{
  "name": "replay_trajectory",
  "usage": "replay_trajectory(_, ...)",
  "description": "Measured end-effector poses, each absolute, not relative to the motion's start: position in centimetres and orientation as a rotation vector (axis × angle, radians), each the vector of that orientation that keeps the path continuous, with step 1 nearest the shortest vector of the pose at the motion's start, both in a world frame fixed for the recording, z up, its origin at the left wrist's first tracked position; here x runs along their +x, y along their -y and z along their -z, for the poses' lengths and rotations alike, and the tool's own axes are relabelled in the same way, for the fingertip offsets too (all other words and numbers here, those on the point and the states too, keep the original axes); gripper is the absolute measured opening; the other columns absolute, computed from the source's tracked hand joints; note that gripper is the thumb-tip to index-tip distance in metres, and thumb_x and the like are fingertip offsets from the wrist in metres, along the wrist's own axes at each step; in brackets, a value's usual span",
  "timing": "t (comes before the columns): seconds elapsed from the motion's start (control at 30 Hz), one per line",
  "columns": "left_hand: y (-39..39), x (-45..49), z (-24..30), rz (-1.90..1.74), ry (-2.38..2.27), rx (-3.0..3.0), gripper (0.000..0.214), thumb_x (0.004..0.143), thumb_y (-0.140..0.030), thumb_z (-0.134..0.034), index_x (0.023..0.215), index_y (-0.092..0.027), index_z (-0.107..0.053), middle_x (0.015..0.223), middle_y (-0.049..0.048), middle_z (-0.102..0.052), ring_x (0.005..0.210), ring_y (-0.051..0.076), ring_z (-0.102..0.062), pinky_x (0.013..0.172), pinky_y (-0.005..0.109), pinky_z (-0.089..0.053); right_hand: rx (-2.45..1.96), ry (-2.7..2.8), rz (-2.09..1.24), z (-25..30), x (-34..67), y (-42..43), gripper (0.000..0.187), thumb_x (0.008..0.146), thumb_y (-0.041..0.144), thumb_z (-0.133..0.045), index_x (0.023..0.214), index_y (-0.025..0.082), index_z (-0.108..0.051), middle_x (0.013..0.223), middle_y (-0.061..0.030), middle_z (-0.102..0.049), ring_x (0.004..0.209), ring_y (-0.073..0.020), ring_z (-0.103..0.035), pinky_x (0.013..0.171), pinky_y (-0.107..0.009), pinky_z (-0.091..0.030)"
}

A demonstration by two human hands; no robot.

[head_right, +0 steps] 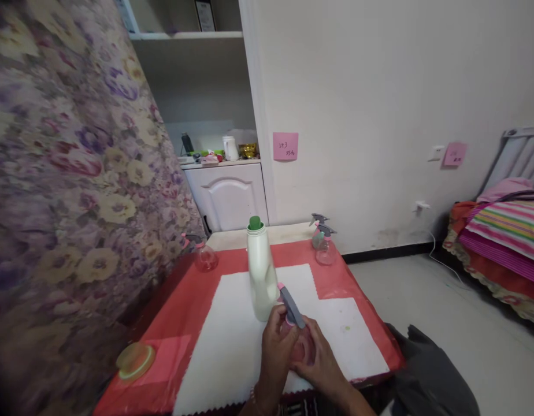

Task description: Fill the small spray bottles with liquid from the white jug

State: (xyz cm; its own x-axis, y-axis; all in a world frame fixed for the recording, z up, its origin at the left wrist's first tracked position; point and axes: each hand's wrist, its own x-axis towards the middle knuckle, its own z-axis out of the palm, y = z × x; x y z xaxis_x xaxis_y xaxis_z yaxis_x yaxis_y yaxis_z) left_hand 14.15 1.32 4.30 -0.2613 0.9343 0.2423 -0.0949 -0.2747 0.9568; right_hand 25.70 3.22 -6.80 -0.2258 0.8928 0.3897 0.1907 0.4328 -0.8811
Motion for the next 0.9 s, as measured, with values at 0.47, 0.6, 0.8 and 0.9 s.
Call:
replay_trajectory(0.47, 0.0, 10.7, -7.3, -1.672, -1.072, 1.119, 0.029, 0.081, -0.034, -0.07, 0.107, -0.022, -0.066, 0.114, 0.0064, -0.07, 0.107, 0.021, -0.063, 0.093, 0.031, -0.049, -0.935, 1.699, -0.92, 6.3, 25.7, -3.1, 0.079, 0.067, 0.022, -0.073, 0.139, 0.022, -0.041, 0.141, -0.0125, -0.052, 0.133, -0.0319, -0.047, 0.113, -0.049, -0.037)
replay_trajectory(0.6, 1.0, 10.9, -7.8, -1.659, -1.075, 1.153, 0.03, 0.085, -0.037, -0.067, 0.111, -0.022, -0.064, 0.117, 0.0067, -0.067, 0.103, 0.021, -0.064, 0.092, 0.033, -0.05, -0.919, 1.709, -0.913, 6.2, 25.7, -3.1, 0.08, 0.067, 0.024, -0.074, 0.14, 0.024, -0.04, 0.141, -0.0115, -0.052, 0.133, -0.0316, -0.047, 0.113, -0.049, -0.037)
replay_trajectory(0.8, 1.7, 11.3, -7.9, -1.54, -1.001, 1.252, 0.032, 0.087, -0.037, -0.064, 0.114, -0.022, -0.064, 0.125, 0.0088, -0.065, 0.101, 0.022, -0.065, 0.091, 0.034, -0.05, -0.934, 1.696, -0.893, 6.1, 25.6, -2.9, 0.077, 0.068, 0.027, -0.072, 0.139, 0.022, -0.041, 0.141, -0.0131, -0.052, 0.133, -0.0344, -0.048, 0.112, -0.052, -0.038)
replay_trajectory(0.9, 2.0, 11.2, -8.2, -1.508, -0.999, 1.312, 0.029, 0.088, -0.036, -0.062, 0.113, -0.021, -0.064, 0.122, 0.0088, -0.066, 0.099, 0.022, -0.064, 0.09, 0.033, -0.049, -0.964, 1.698, -0.887, 6.3, 25.6, -2.8, 0.077, 0.068, 0.026, -0.072, 0.139, 0.022, -0.042, 0.141, -0.013, -0.052, 0.133, -0.0348, -0.048, 0.112, -0.052, -0.039)
